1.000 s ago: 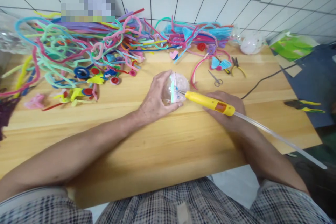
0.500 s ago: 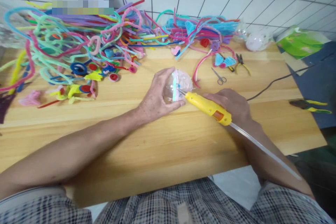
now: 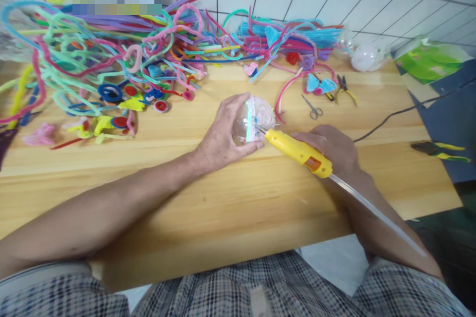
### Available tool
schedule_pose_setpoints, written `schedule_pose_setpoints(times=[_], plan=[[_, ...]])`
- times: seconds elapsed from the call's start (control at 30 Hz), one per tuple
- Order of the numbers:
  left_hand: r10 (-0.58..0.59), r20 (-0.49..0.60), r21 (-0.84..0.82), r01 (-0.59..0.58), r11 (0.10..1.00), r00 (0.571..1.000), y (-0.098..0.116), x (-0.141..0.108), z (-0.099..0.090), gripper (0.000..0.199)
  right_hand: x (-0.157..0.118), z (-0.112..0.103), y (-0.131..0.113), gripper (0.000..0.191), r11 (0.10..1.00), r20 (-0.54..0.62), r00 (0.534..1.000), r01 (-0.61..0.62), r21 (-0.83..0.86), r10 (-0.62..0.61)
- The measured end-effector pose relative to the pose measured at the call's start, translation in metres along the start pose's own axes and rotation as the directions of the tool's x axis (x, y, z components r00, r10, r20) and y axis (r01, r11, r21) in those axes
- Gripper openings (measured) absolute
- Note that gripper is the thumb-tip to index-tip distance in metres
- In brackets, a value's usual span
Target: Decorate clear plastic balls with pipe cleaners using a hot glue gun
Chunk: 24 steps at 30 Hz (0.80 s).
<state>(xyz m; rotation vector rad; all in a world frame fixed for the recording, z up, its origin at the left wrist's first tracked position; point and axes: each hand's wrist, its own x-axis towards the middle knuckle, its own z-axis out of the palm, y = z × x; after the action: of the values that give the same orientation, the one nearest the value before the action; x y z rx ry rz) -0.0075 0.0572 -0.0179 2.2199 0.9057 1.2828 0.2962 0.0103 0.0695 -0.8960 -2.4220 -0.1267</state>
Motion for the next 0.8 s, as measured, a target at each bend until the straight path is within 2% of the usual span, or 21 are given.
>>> schedule_pose_setpoints(times=[0.2, 0.57, 0.8], plan=[[0.005, 0.014, 0.028, -0.005, 1.0, 1.0, -0.0027, 0.0, 0.0006, 0.109, 0.0061, -0.0029, -0.0011, 0.025, 0.995, -0.02, 0.996, 0.09, -0.046, -0.091], [0.044, -0.014, -0.015, -0.044, 0.999, 0.999, -0.0036, 0.0003, 0.0016, 0.104, 0.006, 0.0009, -0.0009, 0.024, 0.995, -0.042, 0.995, 0.091, -0.031, -0.092], [0.023, -0.01, -0.001, -0.023, 1.0, 1.0, -0.0045, -0.0002, 0.0026, 0.107, 0.0049, 0.0013, -0.0003, 0.032, 0.998, -0.022, 0.998, 0.064, -0.01, -0.064]])
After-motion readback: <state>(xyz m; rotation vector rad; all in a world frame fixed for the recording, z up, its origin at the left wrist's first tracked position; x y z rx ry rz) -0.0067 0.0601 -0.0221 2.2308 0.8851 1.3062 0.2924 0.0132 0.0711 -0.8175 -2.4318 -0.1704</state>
